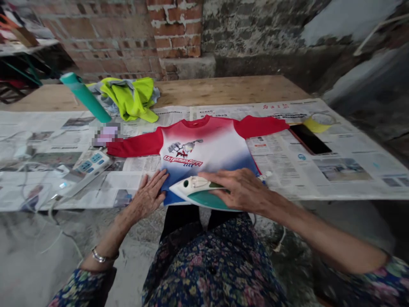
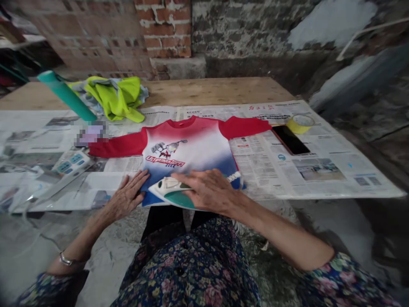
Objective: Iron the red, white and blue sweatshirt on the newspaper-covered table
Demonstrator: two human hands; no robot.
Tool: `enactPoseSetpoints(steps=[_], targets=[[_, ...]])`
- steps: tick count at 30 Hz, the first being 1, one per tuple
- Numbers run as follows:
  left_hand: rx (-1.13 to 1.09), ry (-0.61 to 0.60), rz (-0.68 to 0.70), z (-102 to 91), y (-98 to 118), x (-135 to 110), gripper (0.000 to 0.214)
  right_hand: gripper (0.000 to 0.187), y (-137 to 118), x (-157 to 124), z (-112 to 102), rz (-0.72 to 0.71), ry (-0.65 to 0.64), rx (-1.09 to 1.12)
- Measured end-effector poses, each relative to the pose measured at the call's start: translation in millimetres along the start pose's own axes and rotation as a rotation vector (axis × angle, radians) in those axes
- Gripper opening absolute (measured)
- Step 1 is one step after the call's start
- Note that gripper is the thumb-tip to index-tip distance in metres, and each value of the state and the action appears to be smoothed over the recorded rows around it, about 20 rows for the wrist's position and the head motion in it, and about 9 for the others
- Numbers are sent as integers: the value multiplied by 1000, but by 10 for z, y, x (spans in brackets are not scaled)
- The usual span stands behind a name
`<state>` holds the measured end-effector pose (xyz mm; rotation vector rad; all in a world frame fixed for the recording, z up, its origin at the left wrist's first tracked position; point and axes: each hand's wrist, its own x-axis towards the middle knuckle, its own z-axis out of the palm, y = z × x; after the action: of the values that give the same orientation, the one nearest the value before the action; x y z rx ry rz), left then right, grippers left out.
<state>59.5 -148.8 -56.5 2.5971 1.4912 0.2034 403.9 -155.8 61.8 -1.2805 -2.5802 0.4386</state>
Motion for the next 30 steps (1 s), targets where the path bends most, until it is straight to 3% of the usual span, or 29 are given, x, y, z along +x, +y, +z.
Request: enactPoseSetpoints(steps=[5, 8, 11, 16, 19, 22, 26, 30], targets=[[-60, -25, -70, -20, 150, -21, 66, 54, 451, -262, -42, 94, 124, 7], [-96, 22, -92, 18, 249, -17, 67, 45, 825, -395, -202, 303, 211, -63], [-102, 108, -113, 64, 370, -24, 64, 39, 1028, -409, -442, 451, 246, -186], [2, 265, -175, 126, 618, -20, 62, 51, 807, -10, -653, 552, 161, -389], [33, 262, -100, 155, 698, -2, 56, 50, 532, 361, -561, 580, 108, -428], [18, 176, -59, 158, 699, 9, 49, 50, 364, 663, -378, 465, 28, -374], [9, 106, -51, 115, 666, 7, 38, 51, 395, 901, -178, 344, 15, -282], [-10, 64, -49, 73, 657, 8, 33, 52, 630, 1004, -182, 421, 30, -244]])
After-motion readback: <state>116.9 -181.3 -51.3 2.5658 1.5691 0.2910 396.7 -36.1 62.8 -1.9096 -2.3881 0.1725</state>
